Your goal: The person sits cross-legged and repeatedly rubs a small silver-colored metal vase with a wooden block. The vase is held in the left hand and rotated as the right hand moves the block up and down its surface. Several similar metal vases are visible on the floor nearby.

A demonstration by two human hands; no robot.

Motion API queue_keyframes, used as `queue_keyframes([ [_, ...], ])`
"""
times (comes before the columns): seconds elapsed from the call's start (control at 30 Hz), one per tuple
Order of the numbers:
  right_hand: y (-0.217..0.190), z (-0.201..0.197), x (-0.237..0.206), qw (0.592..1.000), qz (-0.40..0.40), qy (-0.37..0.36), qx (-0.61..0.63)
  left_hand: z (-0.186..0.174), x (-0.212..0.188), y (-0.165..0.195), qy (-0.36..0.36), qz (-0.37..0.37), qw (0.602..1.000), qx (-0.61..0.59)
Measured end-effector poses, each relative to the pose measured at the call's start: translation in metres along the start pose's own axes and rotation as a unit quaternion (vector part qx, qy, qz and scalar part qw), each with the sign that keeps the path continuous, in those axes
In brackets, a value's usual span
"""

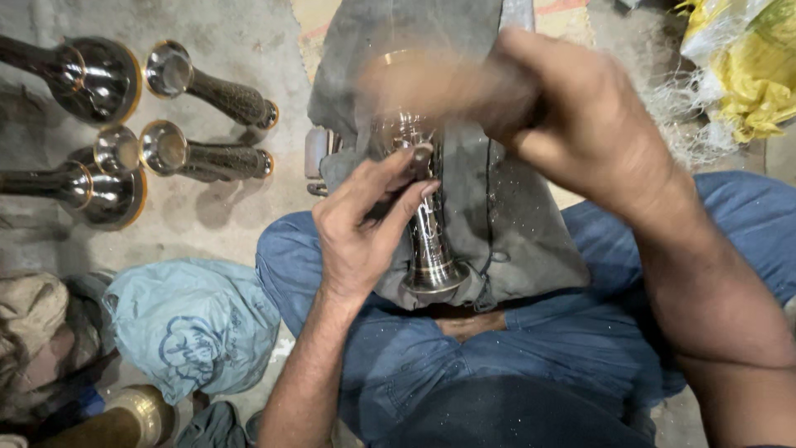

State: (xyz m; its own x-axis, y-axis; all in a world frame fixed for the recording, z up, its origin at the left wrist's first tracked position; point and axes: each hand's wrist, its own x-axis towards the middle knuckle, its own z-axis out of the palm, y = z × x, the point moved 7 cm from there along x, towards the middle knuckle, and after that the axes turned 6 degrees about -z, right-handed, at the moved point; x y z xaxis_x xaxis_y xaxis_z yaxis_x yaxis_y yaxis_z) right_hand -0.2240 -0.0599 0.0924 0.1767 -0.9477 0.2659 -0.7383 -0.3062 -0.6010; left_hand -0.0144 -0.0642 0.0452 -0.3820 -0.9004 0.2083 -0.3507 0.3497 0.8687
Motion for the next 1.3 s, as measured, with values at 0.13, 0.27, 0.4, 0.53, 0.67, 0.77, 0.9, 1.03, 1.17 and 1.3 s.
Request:
queue_keyframes([
  [0.13, -0.029, -0.004, -0.004, 0.934, -0.187, 0.064, -0.297, -0.002, 0.001, 0.004, 0.024, 0.039, 0.998, 0.035],
  [0.27, -0.003, -0.01, -0.004, 0.991, -0.069, 0.116, -0.015, -0.001, 0.002, 0.002, -0.007, -0.002, 1.0, -0.021],
  [0.4, 0.029, 0.001, -0.001, 0.983, 0.079, 0.101, 0.129, -0.001, 0.003, 0.002, -0.022, -0.006, 0.999, -0.049],
  [0.53, -0.006, 0.008, -0.006, 0.931, -0.185, 0.039, -0.311, -0.003, 0.002, 0.01, -0.004, 0.071, 0.997, 0.025],
  [0.67, 0.011, -0.011, -0.01, 0.987, -0.095, 0.126, -0.032, -0.001, 0.003, 0.003, -0.025, 0.016, 0.999, -0.025],
  [0.77, 0.024, -0.004, -0.007, 0.998, 0.011, 0.068, 0.01, -0.001, 0.004, 0.003, -0.024, 0.009, 0.999, -0.046],
  [0.9, -0.01, -0.004, -0.003, 0.962, -0.164, 0.073, -0.207, -0.002, 0.005, 0.007, -0.024, 0.041, 0.998, -0.033],
  [1.03, 0.028, 0.01, 0.0, 0.988, 0.109, 0.03, 0.107, -0.002, 0.005, 0.0, -0.026, -0.007, 0.996, -0.086],
  [1.17, -0.007, 0.001, -0.008, 0.964, -0.183, 0.071, -0.181, -0.003, 0.007, 0.001, -0.016, 0.022, 0.999, -0.031],
  [1.3, 0.014, 0.002, -0.007, 0.994, -0.053, 0.027, 0.091, -0.001, 0.007, -0.004, -0.029, -0.012, 0.995, -0.094],
])
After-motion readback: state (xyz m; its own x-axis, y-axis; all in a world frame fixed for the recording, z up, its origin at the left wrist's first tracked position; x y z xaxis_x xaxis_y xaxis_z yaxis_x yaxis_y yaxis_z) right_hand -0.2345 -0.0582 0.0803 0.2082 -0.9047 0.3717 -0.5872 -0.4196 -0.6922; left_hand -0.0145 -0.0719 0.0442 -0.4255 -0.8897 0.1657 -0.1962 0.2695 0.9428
